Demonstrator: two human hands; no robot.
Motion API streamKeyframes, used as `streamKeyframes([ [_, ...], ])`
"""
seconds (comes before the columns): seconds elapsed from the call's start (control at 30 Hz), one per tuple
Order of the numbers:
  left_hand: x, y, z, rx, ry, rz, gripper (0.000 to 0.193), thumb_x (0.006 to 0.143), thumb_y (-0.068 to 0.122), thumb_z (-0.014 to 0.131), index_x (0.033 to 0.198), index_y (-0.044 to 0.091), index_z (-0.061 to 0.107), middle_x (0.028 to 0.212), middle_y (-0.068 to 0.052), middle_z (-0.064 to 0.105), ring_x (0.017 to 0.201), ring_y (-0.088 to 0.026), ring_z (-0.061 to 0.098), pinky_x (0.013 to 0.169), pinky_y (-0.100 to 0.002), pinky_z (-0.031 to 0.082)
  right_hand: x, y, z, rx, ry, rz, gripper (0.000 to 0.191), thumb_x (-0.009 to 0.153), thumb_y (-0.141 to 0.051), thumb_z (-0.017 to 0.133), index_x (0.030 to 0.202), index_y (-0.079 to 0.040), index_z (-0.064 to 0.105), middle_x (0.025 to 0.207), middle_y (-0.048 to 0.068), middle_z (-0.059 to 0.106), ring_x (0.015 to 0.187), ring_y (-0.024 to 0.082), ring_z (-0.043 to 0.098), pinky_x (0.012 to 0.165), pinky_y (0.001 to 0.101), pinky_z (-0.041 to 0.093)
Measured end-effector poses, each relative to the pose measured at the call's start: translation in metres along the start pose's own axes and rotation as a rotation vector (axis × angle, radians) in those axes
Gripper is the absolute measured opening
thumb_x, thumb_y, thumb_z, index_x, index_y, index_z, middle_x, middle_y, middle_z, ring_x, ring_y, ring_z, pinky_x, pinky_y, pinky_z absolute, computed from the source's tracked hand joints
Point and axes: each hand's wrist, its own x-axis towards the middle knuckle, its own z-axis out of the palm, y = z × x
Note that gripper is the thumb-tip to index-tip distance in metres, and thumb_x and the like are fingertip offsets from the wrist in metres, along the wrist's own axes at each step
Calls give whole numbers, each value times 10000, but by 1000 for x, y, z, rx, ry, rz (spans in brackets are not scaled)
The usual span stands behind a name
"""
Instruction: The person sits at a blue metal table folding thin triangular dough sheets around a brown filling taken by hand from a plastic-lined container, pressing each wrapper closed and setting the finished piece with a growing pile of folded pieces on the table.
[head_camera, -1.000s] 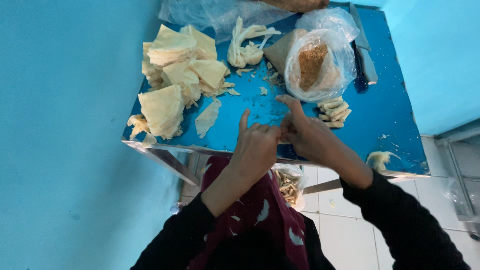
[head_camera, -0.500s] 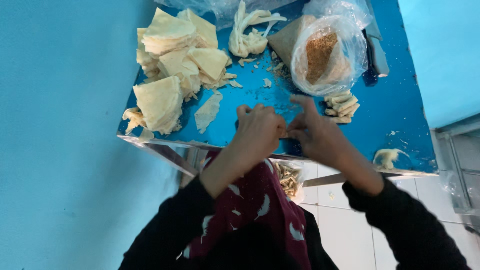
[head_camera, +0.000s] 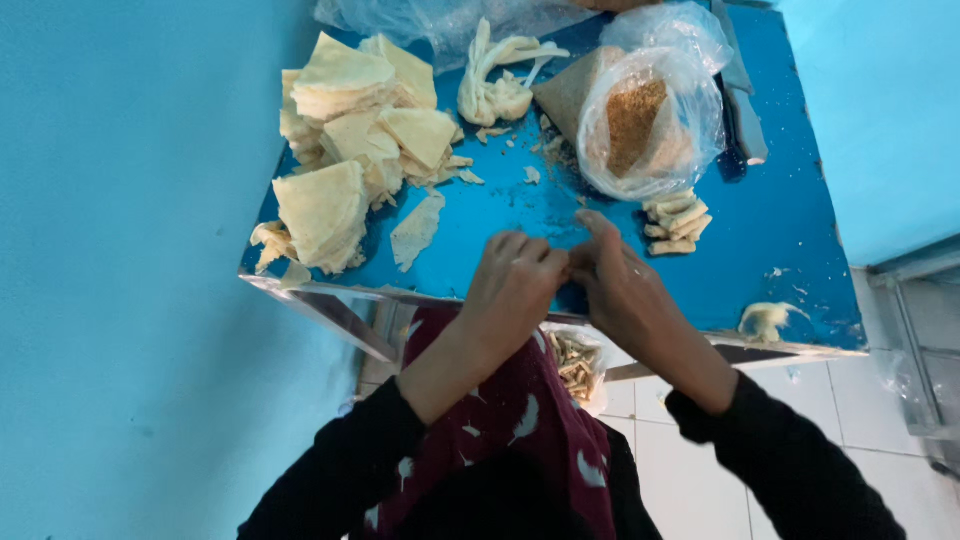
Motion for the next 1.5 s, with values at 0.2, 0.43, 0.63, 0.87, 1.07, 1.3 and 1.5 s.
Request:
streamKeyframes([
  [0.2, -4, 7, -1, 99, -7, 8, 28, 891, 113, 672, 879, 88, 675, 828, -78, 632, 906, -268, 640, 1098, -612, 362, 1, -2, -12, 146, -210, 202, 648, 886, 83, 623, 1455, -9, 326, 981, 170, 697, 928, 350, 713, 759, 450, 549],
  [0.43, -24, 25, -14, 319, -49, 85, 116, 983, 101, 674, 871, 69, 671, 788, -63, 563, 845, -242, 600, 1195, -652, 310, -25, -3, 1, 11, 47, 49, 546, 947, 35, 678, 1415, 7, 398, 1046, 122, 734, 956, 301, 752, 783, 396, 590],
  [0.63, -29, 41, -17, 548, -81, 43, 377, 932, 255, 643, 1175, -23, 720, 1227, -126, 647, 1214, -261, 578, 1207, -632, 243, -40, -27, 5, -333, 79, -105, 600, 782, 129, 608, 1353, 35, 448, 1294, 216, 647, 1238, 384, 622, 1102, 510, 460],
  [0.87, -3, 6, -39, 383, 47, -195, 693, 899, 502, 617, 1300, -63, 629, 1316, -188, 612, 1223, -340, 548, 1092, -635, 282, -5, -17, -28, -364, -83, -42, 704, 765, 133, 549, 1451, 12, 450, 1444, 231, 583, 1418, 386, 481, 1163, 592, 241],
  [1.07, -28, -46, -61, 645, -18, -330, 266, 899, 268, 694, 956, 13, 643, 906, -122, 611, 917, -279, 613, 761, -378, 545, 3, -17, -6, -245, 93, -31, 616, 917, -79, 737, 1468, -52, 461, 1120, 56, 703, 1069, 287, 624, 972, 493, 381],
  [1.3, -28, -47, -64, 127, 145, -329, 103, 1007, 92, 613, 963, 3, 639, 877, -135, 656, 846, -321, 659, 724, -418, 529, -17, 52, -55, -405, 336, 85, 513, 954, -46, 733, 1399, -15, 480, 1075, 75, 728, 1069, 283, 657, 876, 465, 361],
  [1.5, -12, -16, -5, -1247, 2, -750, 294, 1031, 257, 569, 1045, -3, 705, 891, -39, 710, 770, -101, 674, 679, -275, 588, -2, 28, -74, -406, 267, 168, 458, 983, 73, 617, 1398, -18, 446, 1228, 149, 750, 1147, 297, 684, 919, 420, 472],
])
